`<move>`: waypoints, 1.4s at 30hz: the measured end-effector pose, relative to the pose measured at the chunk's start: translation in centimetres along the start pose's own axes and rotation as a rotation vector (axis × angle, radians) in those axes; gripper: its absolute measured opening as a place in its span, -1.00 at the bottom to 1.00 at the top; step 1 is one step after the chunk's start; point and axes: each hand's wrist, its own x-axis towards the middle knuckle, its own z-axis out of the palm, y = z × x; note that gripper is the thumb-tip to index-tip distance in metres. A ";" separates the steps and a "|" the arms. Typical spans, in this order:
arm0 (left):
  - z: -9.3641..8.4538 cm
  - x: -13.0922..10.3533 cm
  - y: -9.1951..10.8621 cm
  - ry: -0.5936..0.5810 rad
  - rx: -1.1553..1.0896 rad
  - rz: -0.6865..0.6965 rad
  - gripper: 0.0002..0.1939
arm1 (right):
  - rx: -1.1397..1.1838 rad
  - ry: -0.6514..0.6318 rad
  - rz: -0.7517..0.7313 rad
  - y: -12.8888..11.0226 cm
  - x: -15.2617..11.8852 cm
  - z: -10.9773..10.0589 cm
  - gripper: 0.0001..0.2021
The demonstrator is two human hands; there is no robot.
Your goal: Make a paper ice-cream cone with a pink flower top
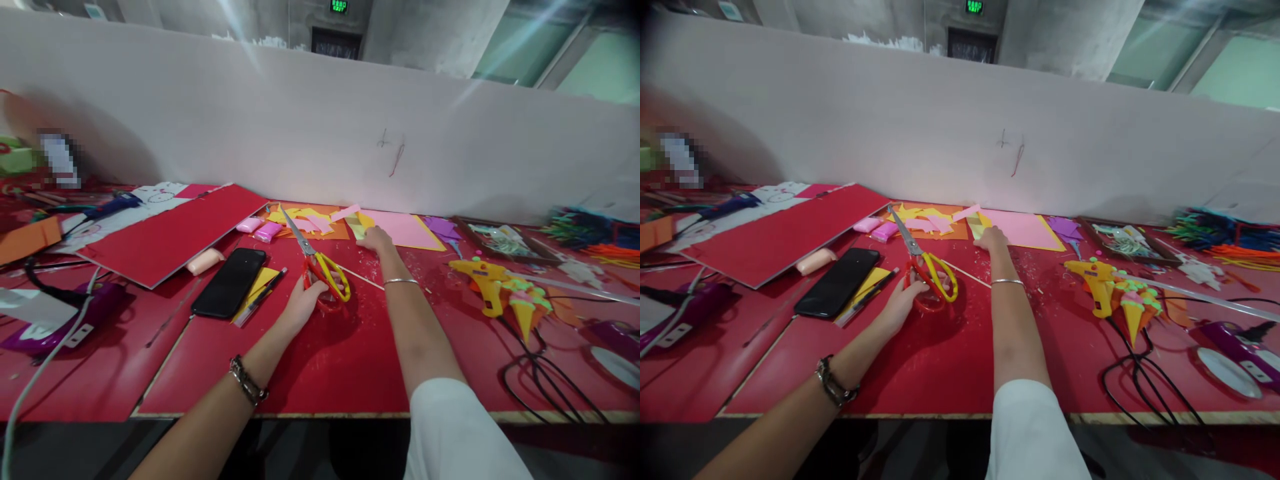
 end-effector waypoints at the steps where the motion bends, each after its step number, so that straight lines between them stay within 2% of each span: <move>1: 0.0 0.0 0.0 0.003 0.005 -0.001 -0.72 | -0.006 0.006 0.006 -0.2 -0.1 0.0 -0.57; 6: 0.2 0.0 0.0 0.009 0.027 -0.003 -0.71 | -0.021 0.036 0.026 0.3 -0.8 0.2 -0.71; 11: 0.3 0.0 0.1 0.017 0.037 -0.004 -0.68 | 0.004 0.039 0.028 2.0 -1.0 -0.2 -0.62; 14: 0.3 -0.1 0.1 0.009 0.043 0.003 -0.71 | 0.029 0.045 0.012 2.3 -1.2 -0.4 -0.54; 17: 0.3 -0.2 0.1 0.012 0.060 0.008 -0.73 | 0.055 0.072 -0.004 2.1 -1.5 -0.3 -0.51; 22: 0.2 0.0 -0.1 0.010 0.053 0.001 -0.75 | 0.033 0.131 0.023 1.9 -1.8 0.3 -0.58; 26: 0.1 0.1 -0.4 0.001 0.034 0.003 -0.76 | -0.024 0.152 0.033 1.7 -1.8 0.7 -0.51; 31: 0.1 0.0 -0.3 0.005 0.056 0.002 -0.75 | -0.088 0.137 0.000 1.1 -1.7 1.0 -0.70; 36: 0.3 -0.1 0.1 0.004 0.071 -0.017 -0.71 | -0.125 0.161 -0.013 1.1 -1.8 1.2 -0.63; 42: 0.3 -0.1 0.1 0.010 0.040 -0.011 -0.73 | -0.168 0.233 -0.157 -0.1 -2.8 -0.1 -0.69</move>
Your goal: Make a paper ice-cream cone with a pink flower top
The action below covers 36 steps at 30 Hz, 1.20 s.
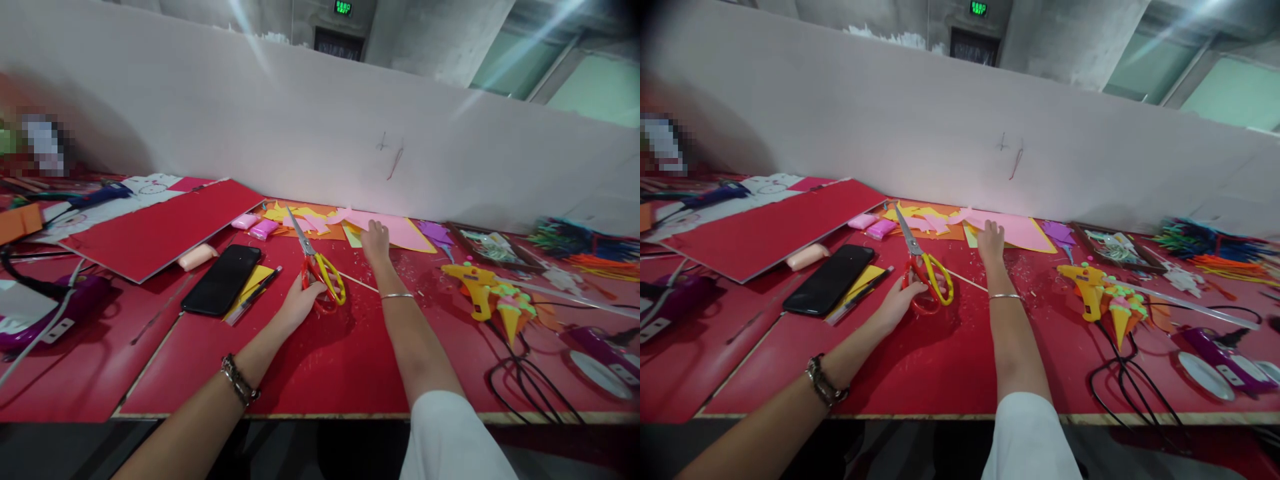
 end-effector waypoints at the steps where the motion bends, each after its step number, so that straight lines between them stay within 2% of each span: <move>1: 0.0 0.0 0.0 -0.003 0.003 0.001 -0.73 | -0.002 0.010 -0.022 -0.3 0.2 -0.4 -0.70; 5: -0.1 0.0 -0.1 -0.005 0.000 -0.003 -0.72 | -0.003 0.002 0.022 -1.4 2.2 -2.3 -0.70; 9: 0.1 -0.1 0.1 0.001 -0.027 -0.023 -0.70 | 0.004 0.008 0.082 -1.2 4.1 -4.5 -0.72; 17: -0.1 -0.1 -0.1 -0.004 -0.034 -0.019 -0.73 | 0.057 0.118 0.101 1.1 3.9 -9.8 -0.74; 24: 0.6 -1.0 -0.4 -0.064 -0.042 -0.015 -0.73 | 0.322 0.456 0.066 2.8 3.1 -16.1 -0.74; 27: 0.5 -1.2 -0.5 -0.110 -0.034 0.001 -0.74 | 0.421 0.584 -0.017 3.1 1.1 -19.0 -0.74; 30: -0.4 -1.1 0.1 -0.088 0.002 0.036 -0.75 | 0.537 0.609 -0.091 2.8 -2.8 -21.0 -0.74; 32: -1.4 -1.1 1.0 -0.022 0.050 0.085 -0.76 | 0.563 0.621 -0.153 2.3 -6.2 -21.3 -0.78; 34: -2.4 -1.5 2.6 0.068 0.111 0.156 -0.72 | 0.561 0.606 -0.234 1.6 -9.9 -20.5 -0.84; 36: -3.2 -2.5 4.3 0.068 0.073 0.256 -0.53 | 0.604 0.583 -0.270 0.7 -13.7 -19.0 -0.87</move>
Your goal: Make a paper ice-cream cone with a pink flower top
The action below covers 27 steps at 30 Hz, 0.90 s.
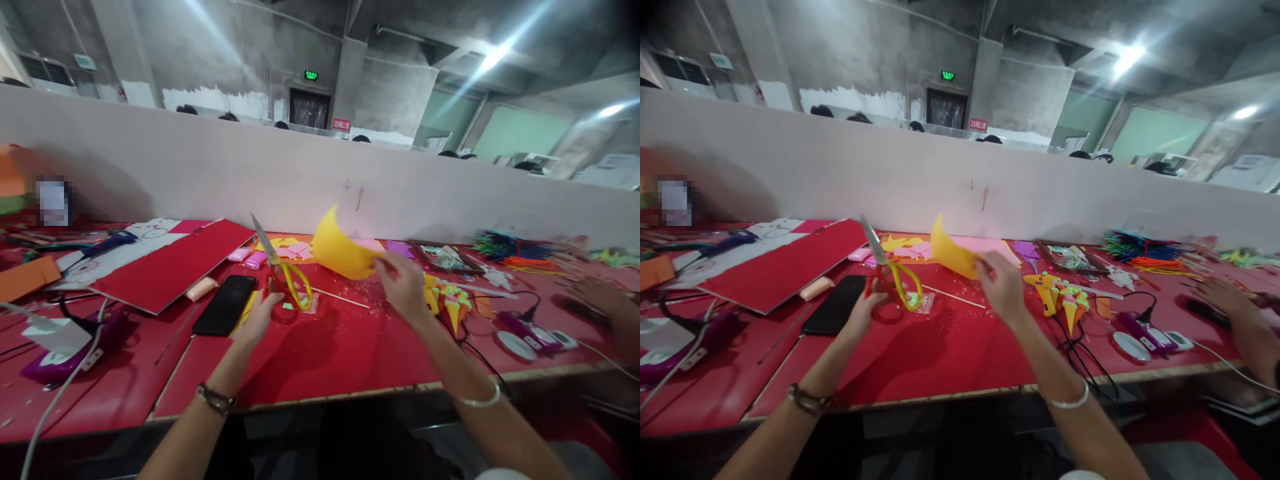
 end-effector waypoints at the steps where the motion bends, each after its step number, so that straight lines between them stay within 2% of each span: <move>1: -0.4 -0.5 1.0 -0.031 -0.030 0.020 -0.45 | 0.041 -0.028 -0.010 -0.7 -2.0 0.1 -0.88; 6: -1.1 -4.6 5.7 -0.170 -0.103 0.032 -0.30 | 0.147 -0.284 -0.067 -3.5 -10.2 0.7 -0.79; 8: -1.2 -6.2 7.0 -0.124 -0.073 0.055 -0.33 | 0.186 -0.365 0.020 -4.0 -12.3 0.6 -0.79; 9: -1.3 -6.8 7.4 -0.078 -0.040 0.066 -0.36 | 0.213 -0.411 0.074 -4.2 -13.0 0.5 -0.80; 11: -1.2 -7.7 7.6 -0.056 0.001 0.042 -0.40 | 0.278 -0.556 0.158 -4.3 -13.9 0.2 -0.83; 14: -0.1 -8.2 6.7 -0.066 0.009 -0.055 -0.38 | 0.413 -0.706 0.309 -4.3 -13.7 0.2 -0.84; 16: 1.1 -8.2 5.3 -0.058 -0.017 -0.131 -0.37 | 0.581 -0.670 0.492 -4.6 -12.8 0.7 -0.74; 18: 2.4 -8.1 3.7 -0.149 -0.058 -0.220 -0.42 | 0.875 -0.608 0.691 -5.1 -11.8 1.5 -0.65; 19: 3.0 -8.0 3.0 -0.220 -0.081 -0.262 -0.42 | 1.043 -0.624 0.772 -5.4 -11.3 2.0 -0.64; 21: 3.7 -7.7 1.9 -0.312 -0.088 -0.323 -0.45 | 1.257 -0.572 0.938 -5.8 -10.6 2.9 -0.69; 25: 3.9 -6.6 1.4 -0.371 0.087 -0.354 -0.59 | 1.386 -0.448 1.168 -5.5 -10.4 4.2 -0.82; 27: 3.7 -6.2 1.3 -0.357 0.228 -0.330 -0.62 | 1.421 -0.410 1.260 -4.9 -10.2 4.6 -0.85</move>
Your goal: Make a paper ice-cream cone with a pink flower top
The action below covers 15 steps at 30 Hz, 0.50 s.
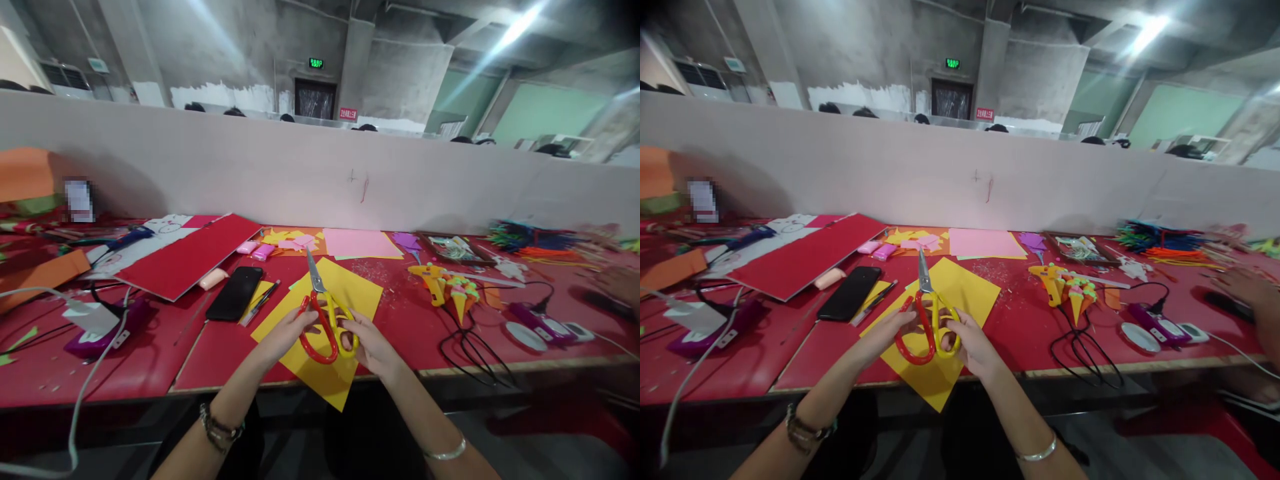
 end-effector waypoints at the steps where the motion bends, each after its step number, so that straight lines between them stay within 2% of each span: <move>1: -0.2 0.1 -0.1 0.036 0.083 0.025 -0.63 | 0.048 0.028 0.017 -0.2 0.4 -0.2 -0.86; 5: -1.2 0.2 -1.6 0.136 0.523 0.255 -0.68 | 0.199 0.071 -0.010 -2.4 2.6 -1.1 -0.83; 8: -2.2 0.4 -3.4 0.176 0.893 0.356 -0.66 | 0.249 0.118 -0.157 -4.9 5.6 -1.8 -0.87; 10: -2.7 0.7 -4.2 0.167 1.109 0.414 -0.69 | 0.305 0.198 -0.226 -6.4 8.1 -2.3 -0.90; 13: -2.8 1.1 -4.7 0.130 1.251 0.444 -0.71 | 0.274 0.300 -0.330 -7.8 12.2 -3.5 -0.89; 15: -2.7 1.1 -4.7 0.104 1.271 0.428 -0.71 | 0.273 0.361 -0.313 -8.2 14.8 -4.7 -0.86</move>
